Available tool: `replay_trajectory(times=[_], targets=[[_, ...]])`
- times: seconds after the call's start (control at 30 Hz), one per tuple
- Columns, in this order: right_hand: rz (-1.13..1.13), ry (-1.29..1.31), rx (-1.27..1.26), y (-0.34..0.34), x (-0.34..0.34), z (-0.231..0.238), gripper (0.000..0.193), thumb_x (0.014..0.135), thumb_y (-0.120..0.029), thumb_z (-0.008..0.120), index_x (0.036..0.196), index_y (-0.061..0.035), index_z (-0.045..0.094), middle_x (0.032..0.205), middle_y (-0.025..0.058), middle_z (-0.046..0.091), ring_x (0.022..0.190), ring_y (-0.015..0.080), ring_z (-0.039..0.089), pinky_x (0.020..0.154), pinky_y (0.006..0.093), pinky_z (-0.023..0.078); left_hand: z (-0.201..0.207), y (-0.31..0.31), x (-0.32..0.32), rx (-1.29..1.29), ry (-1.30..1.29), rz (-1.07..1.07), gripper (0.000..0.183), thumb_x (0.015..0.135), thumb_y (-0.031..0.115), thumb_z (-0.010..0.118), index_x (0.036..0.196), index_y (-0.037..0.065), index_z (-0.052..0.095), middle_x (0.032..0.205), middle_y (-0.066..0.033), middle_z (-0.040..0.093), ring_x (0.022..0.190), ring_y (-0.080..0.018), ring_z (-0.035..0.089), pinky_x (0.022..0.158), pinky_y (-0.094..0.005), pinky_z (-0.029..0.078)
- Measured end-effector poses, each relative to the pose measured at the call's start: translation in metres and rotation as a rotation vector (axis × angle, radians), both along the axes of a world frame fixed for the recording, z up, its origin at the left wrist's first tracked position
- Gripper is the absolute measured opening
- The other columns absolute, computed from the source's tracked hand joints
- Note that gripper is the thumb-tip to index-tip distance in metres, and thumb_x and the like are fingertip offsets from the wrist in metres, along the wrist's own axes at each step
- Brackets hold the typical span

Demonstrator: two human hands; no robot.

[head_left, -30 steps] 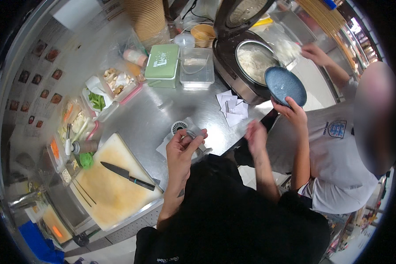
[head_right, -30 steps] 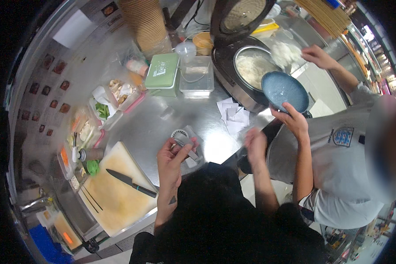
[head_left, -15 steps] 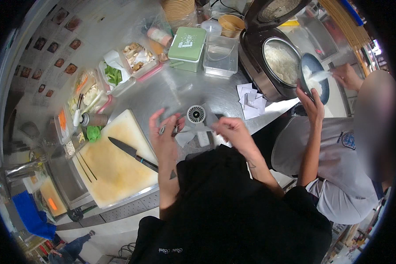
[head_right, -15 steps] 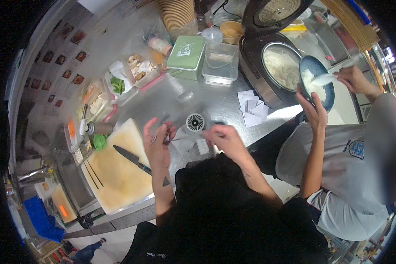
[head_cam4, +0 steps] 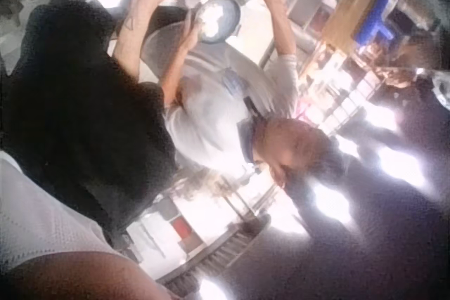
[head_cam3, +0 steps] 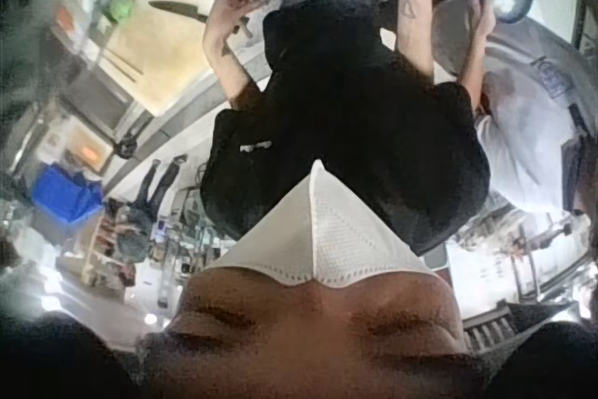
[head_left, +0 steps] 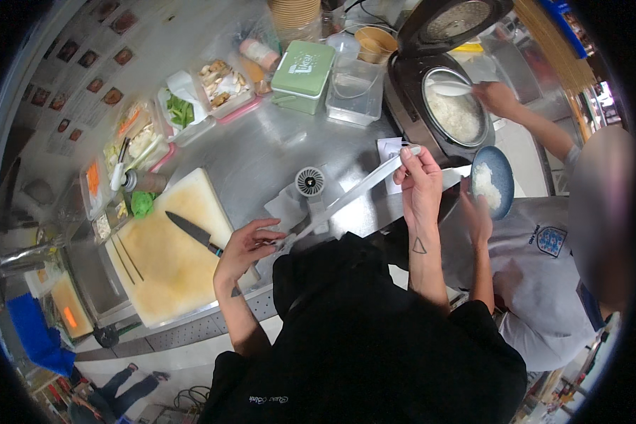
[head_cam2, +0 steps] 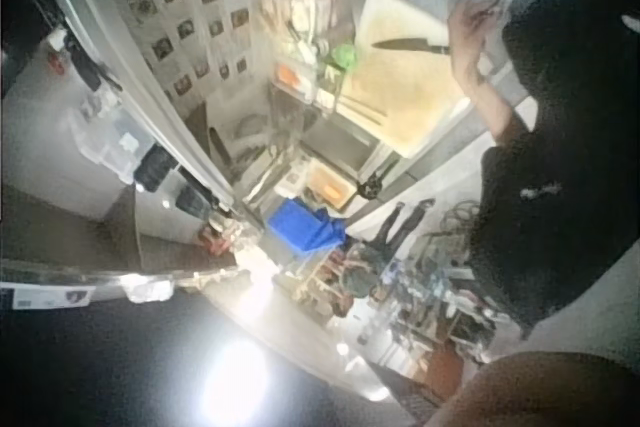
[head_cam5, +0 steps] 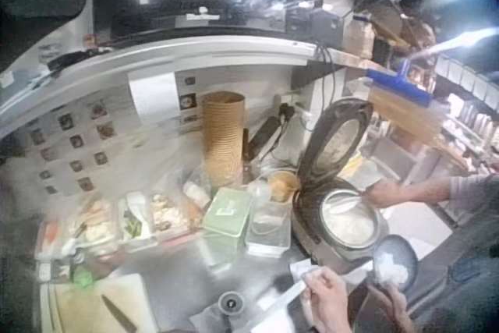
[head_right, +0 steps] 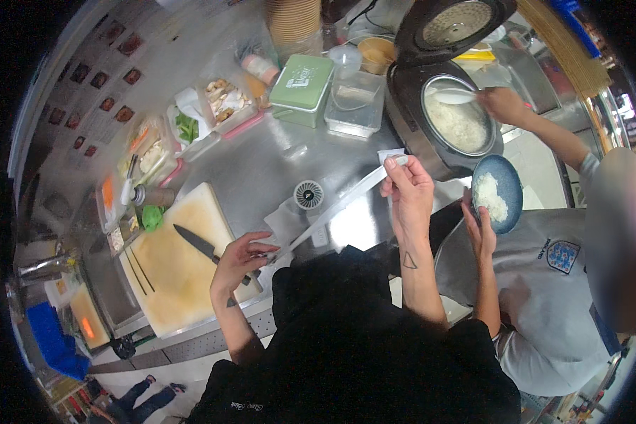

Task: The person unpacks a small portable fan from its box and assembles it on a stainless steel counter. They remove the fan from plastic packaging, attach the handle, and connect the power cord. Another person briefly serves rice from a rice cooker in the background.

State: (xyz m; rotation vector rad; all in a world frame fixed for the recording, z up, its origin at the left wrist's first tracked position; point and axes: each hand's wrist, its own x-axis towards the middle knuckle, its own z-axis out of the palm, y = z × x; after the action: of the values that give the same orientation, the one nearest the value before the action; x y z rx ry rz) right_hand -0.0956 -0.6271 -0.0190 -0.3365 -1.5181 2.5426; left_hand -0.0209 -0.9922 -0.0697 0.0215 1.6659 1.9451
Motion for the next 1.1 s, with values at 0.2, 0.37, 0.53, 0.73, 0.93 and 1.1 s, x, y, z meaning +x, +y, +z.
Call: replay_trajectory(times=[0.2,0.37,0.53,0.73,0.93,1.1], targets=[[-0.132,0.028,-0.182,-0.019,-0.006,0.005,0.010,0.102,-0.013,0.067,0.105,-0.0045,0.062,0.104,0.0109,0.073,0.098,0.0226,0.073,0.086,0.0330,0.061,-0.016,-0.011,0.011,-0.061,-0.076,0.424,0.057,0.088,-0.014,0.060,0.140,0.007,0.058,0.101,-0.0044,0.068,0.096,-0.0160,0.068,0.081,-0.0264,0.054],[-0.142,0.026,-0.184,-0.017,-0.005,-0.011,0.021,0.104,-0.020,0.063,0.118,-0.0043,0.059,0.099,0.0156,0.073,0.078,0.0217,0.074,0.069,0.0276,0.059,-0.054,-0.010,0.002,0.615,-0.291,1.219,0.047,0.095,-0.008,0.062,0.140,-0.001,0.055,0.108,-0.0080,0.066,0.095,-0.0186,0.067,0.086,-0.0295,0.060],[-0.214,0.032,0.033,-0.012,-0.003,-0.002,0.034,0.105,-0.020,0.063,0.133,-0.0029,0.061,0.095,0.0108,0.073,0.071,0.0152,0.071,0.059,0.0215,0.051,-0.101,-0.039,0.014,0.853,-0.193,1.302,0.041,0.098,-0.002,0.064,0.137,-0.005,0.055,0.126,-0.0147,0.064,0.103,-0.0201,0.067,0.094,-0.0317,0.061],[-0.509,-0.028,0.638,0.014,-0.005,-0.006,0.026,0.105,-0.011,0.058,0.128,-0.0016,0.068,0.093,0.0083,0.072,0.073,0.0153,0.073,0.055,0.0225,0.052,-0.040,-0.059,0.023,-0.148,0.135,1.108,0.033,0.099,0.002,0.065,0.131,-0.007,0.061,0.120,-0.0186,0.070,0.097,-0.0185,0.069,0.090,-0.0275,0.059],[0.127,-0.137,0.273,0.004,0.002,0.020,0.027,0.106,-0.018,0.058,0.124,-0.0011,0.068,0.091,0.0090,0.074,0.073,0.0159,0.074,0.058,0.0222,0.052,0.043,-0.039,0.016,-0.750,0.211,0.704,0.031,0.099,0.002,0.065,0.130,-0.002,0.065,0.116,-0.0134,0.074,0.101,-0.0167,0.071,0.090,-0.0309,0.056],[0.520,0.152,0.388,-0.045,0.007,0.074,0.026,0.101,-0.017,0.064,0.118,0.0000,0.073,0.097,0.0095,0.076,0.092,0.0159,0.071,0.080,0.0249,0.052,0.102,0.116,-0.032,-0.214,0.612,0.342,0.036,0.098,0.016,0.068,0.129,-0.002,0.064,0.119,-0.0157,0.072,0.109,-0.0218,0.069,0.098,-0.0370,0.050]])
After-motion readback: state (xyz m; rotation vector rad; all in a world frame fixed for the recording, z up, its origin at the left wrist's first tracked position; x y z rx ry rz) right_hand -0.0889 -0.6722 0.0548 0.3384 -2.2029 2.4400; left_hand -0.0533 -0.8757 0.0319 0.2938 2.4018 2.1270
